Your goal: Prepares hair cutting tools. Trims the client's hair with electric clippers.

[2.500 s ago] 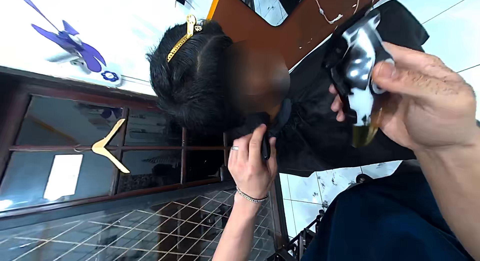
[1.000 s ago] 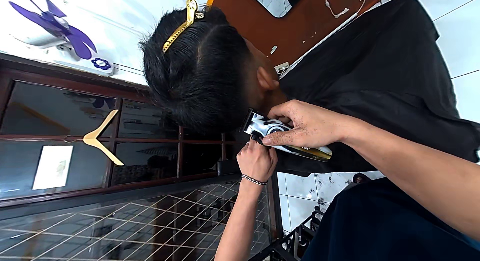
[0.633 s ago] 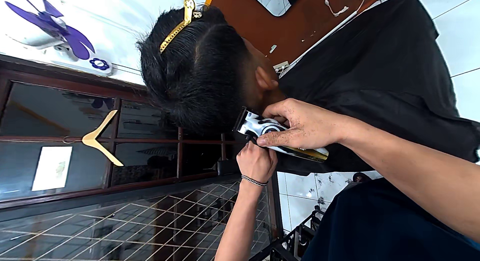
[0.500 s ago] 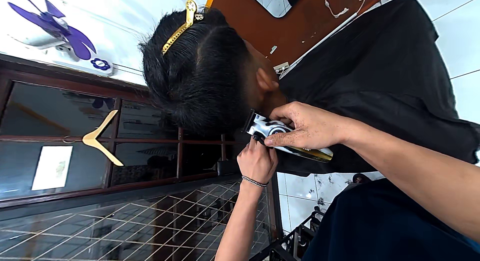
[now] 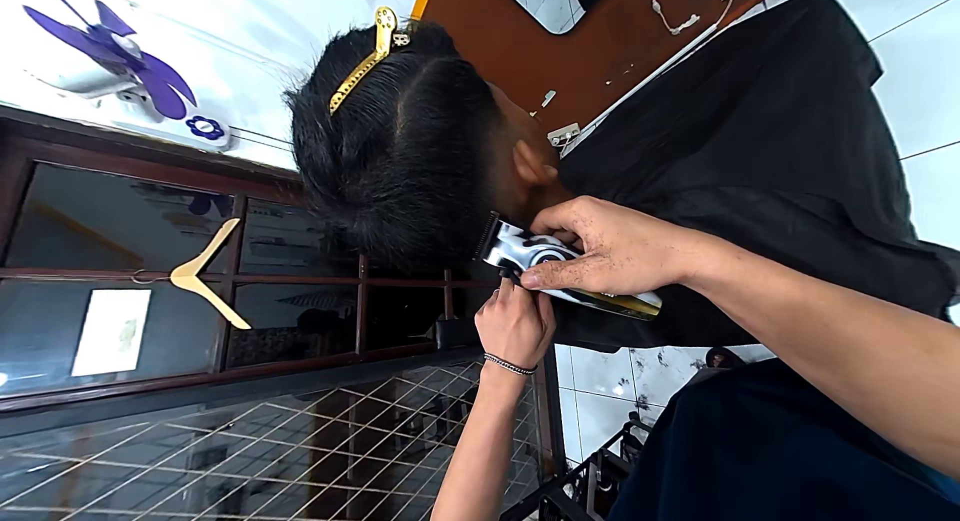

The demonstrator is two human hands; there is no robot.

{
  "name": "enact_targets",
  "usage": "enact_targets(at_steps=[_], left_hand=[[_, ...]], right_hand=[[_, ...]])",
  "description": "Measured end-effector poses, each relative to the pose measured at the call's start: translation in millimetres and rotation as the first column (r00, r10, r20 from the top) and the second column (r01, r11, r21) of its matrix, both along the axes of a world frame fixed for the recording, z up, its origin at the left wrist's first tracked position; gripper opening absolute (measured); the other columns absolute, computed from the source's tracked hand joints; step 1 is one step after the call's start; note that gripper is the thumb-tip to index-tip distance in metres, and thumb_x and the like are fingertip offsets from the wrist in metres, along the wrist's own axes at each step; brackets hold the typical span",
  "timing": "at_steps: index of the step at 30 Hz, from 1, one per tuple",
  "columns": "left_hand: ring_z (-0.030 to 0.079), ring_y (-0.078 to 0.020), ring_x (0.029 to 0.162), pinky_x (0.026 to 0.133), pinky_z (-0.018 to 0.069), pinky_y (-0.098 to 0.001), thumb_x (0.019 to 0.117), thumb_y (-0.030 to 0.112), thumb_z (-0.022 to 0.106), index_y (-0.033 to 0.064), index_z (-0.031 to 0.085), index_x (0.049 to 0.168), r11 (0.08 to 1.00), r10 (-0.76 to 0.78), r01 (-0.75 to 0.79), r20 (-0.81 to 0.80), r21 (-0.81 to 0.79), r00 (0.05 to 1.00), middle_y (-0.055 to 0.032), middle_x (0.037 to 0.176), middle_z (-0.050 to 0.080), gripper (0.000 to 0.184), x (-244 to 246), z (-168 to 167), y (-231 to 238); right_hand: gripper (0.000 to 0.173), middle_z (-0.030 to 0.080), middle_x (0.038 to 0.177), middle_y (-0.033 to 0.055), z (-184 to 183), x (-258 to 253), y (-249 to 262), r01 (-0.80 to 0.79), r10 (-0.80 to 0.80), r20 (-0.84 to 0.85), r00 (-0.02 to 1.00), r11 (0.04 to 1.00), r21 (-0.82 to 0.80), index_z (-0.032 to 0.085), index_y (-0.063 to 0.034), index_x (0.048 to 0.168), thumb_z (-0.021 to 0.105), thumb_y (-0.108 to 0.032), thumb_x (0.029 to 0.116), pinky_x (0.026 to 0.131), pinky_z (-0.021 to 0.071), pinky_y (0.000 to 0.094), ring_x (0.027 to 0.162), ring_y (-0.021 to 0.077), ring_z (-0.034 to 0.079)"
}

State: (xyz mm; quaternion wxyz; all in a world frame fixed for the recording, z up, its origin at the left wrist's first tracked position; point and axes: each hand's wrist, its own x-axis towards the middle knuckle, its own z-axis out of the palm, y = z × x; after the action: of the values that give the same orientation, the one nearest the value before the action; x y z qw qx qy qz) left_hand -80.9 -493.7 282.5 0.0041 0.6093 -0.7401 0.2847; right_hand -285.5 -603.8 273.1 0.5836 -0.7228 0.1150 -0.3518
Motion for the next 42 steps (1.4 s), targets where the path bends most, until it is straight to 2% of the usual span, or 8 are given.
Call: enact_targets(at_steps=[16,20,25,30,33,37,40,42], left_hand=[[0.068,-0.0300,0.060,0.046,0.0491,-0.0441,0.0967,0.022,0.050,0.0020,0.067,0.087,1.000,0.012,-0.012,-0.003,0.005,1.000,-0.0133,0.075,0.068,0.028,-2.0,-0.7,0.1],[0.068,-0.0297,0.061,0.046,0.0501,-0.0438,0.0974,0.020,0.049,-0.0002,0.067,0.096,0.999,0.035,-0.035,-0.005,0.022,0.999,-0.0137,0.080,0.068,0.028,-3.1,0.8,-0.1],[0.067,-0.0298,0.058,0.046,0.0489,-0.0436,0.0972,0.023,0.051,0.0033,0.066,0.081,1.000,0.001,-0.001,-0.020,-0.008,1.000,-0.0125,0.068,0.066,0.030,-3.2,-2.3,-0.3],[0.070,-0.0313,0.063,0.047,0.0510,-0.0451,0.0977,0.022,0.048,-0.0006,0.068,0.112,0.998,0.052,-0.052,-0.008,0.035,0.999,-0.0158,0.088,0.072,0.033,-5.5,-0.3,-0.9],[0.069,-0.0302,0.062,0.047,0.0503,-0.0446,0.0976,0.022,0.049,0.0009,0.067,0.104,0.998,0.061,-0.060,-0.011,0.031,0.998,-0.0140,0.085,0.070,0.028,-6.7,-1.4,-0.7],[0.069,-0.0301,0.062,0.047,0.0510,-0.0439,0.0989,0.021,0.049,-0.0032,0.064,0.124,0.998,0.053,-0.053,-0.004,0.030,0.999,-0.0141,0.086,0.071,0.038,-6.4,-0.4,-0.4],[0.069,-0.0304,0.062,0.047,0.0503,-0.0437,0.0980,0.021,0.049,-0.0007,0.067,0.104,0.998,0.057,-0.057,-0.005,0.021,0.998,-0.0145,0.083,0.069,0.029,-6.6,-1.4,-1.1],[0.069,-0.0304,0.062,0.047,0.0505,-0.0439,0.0978,0.021,0.049,-0.0008,0.068,0.104,0.998,0.060,-0.060,-0.001,0.026,0.998,-0.0150,0.084,0.070,0.029,-7.0,-0.8,-1.0]], right_hand=[[0.038,0.064,0.081,-0.0011,5.7,-4.4,-5.9,0.029,-0.029,0.003,1.000,0.999,-0.039,0.067,-0.0082,0.105,0.068,-0.045,0.0960,0.064,0.0510,0.0258,0.071,0.0050,0.061],[0.038,0.064,0.081,-0.0009,-1.6,-5.6,-7.5,0.048,-0.051,-0.076,0.996,0.998,-0.039,0.067,-0.0090,0.103,0.068,-0.046,0.0956,0.064,0.0499,0.0272,0.071,0.0062,0.061],[0.038,0.063,0.082,-0.0015,12.2,-7.8,-5.6,0.036,-0.039,-0.043,0.998,0.997,-0.067,0.067,-0.0094,0.106,0.069,-0.046,0.0956,0.065,0.0500,0.0280,0.072,0.0063,0.060],[0.038,0.061,0.079,-0.0010,-3.8,-13.3,-13.8,0.014,-0.025,-0.155,0.988,0.997,-0.073,0.067,-0.0097,0.103,0.067,-0.048,0.0967,0.062,0.0471,0.0288,0.069,0.0075,0.058],[0.039,0.063,0.080,-0.0016,0.3,-14.2,-16.1,0.024,-0.030,-0.096,0.995,0.998,-0.065,0.068,-0.0095,0.104,0.067,-0.047,0.0965,0.063,0.0494,0.0264,0.070,0.0053,0.060],[0.040,0.059,0.075,-0.0029,0.5,-16.1,-21.4,0.036,-0.052,-0.148,0.988,0.994,-0.108,0.066,-0.0103,0.100,0.068,-0.050,0.0951,0.060,0.0455,0.0266,0.066,0.0055,0.056],[0.041,0.062,0.080,-0.0020,8.5,-15.8,-20.0,0.054,-0.067,-0.113,0.991,0.992,-0.113,0.068,-0.0100,0.105,0.067,-0.050,0.0950,0.064,0.0481,0.0280,0.071,0.0061,0.059],[0.039,0.060,0.078,-0.0024,9.8,-15.9,-19.7,0.057,-0.071,-0.116,0.991,0.991,-0.120,0.067,-0.0104,0.103,0.068,-0.048,0.0952,0.062,0.0460,0.0274,0.069,0.0060,0.057]])
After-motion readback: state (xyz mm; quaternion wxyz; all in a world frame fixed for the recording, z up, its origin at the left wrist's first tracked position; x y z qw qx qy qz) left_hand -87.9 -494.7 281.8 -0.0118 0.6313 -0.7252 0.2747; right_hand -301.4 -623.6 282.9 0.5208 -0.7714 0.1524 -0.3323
